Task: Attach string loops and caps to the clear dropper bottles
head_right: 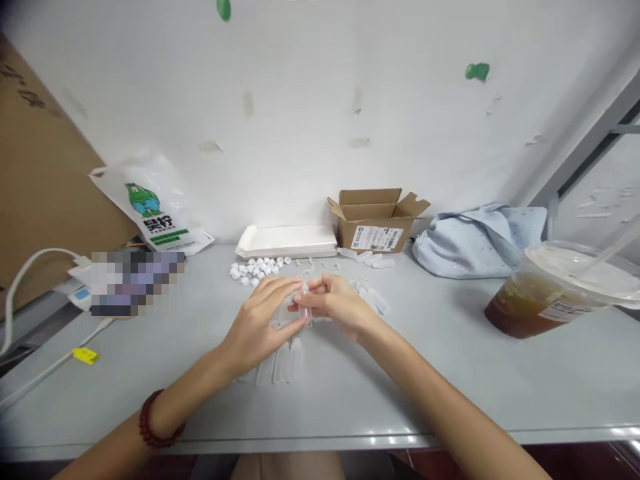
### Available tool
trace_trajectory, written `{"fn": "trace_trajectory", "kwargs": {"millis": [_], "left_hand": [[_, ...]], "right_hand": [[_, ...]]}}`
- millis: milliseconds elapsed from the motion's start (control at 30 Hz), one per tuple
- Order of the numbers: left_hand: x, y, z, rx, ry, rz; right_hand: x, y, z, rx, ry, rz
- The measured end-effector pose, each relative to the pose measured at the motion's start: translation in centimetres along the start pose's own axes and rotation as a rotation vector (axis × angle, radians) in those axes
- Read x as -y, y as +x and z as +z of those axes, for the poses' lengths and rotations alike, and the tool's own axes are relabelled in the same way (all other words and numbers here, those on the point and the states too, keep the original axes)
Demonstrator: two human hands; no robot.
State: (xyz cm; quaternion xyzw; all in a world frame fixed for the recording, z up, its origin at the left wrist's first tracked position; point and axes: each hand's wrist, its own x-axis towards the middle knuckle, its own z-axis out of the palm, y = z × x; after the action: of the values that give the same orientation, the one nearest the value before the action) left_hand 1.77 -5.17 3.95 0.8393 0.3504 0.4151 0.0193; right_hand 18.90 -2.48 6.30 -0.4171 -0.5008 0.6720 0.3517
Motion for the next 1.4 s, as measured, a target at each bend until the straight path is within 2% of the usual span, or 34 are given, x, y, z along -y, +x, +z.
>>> {"fn": "trace_trajectory", "kwargs": {"millis": [133,267,433,867,1067,1167,1233,1333,1400], "left_hand": [[-1.4,-0.5,-0.4,0.028,-0.045,-0.021],[-3.1,-1.5,-0.8,0.206,-0.069,-0.045],[-3.8,-2.7,-0.9,0.4,-0.043,-0.077],[-2.8,-2.8,-0.5,0.55,0.037,-0.094],[-2.7,-3.0,-0.8,0.546,0.04,-0.106],[-2.2,-2.9,-1.6,0.468,0.007,-0.148],[-1.5,-2.9,-2.1,0.388,-0.006,-0.192],[-0.4,-3.0,-2.7,0.294,-0.01,-0.24],[0.1,-2.8,-2.9,0.268,-0.004,-0.26]], "right_hand": [[2.0,-1.0,-2.0,0.197,-0.364,0.006],[2.9,-1.7,-3.4,0.463,-0.646,0.066],[2.2,-1.5,-3.2,0.701,-0.823,0.213],[1.5,-0.9,-2.5,0.761,-0.876,0.291],[1.3,-0.8,-2.4,0.795,-0.86,0.319],[1.7,-0.8,-3.1,0.757,-0.841,0.3],[2.1,-0.7,-4.0,0.648,-0.814,0.241],[2.4,-0.1,-6.0,0.371,-0.842,0.099],[2.2,0.7,-7.5,0.065,-1.016,-0.011]]}}
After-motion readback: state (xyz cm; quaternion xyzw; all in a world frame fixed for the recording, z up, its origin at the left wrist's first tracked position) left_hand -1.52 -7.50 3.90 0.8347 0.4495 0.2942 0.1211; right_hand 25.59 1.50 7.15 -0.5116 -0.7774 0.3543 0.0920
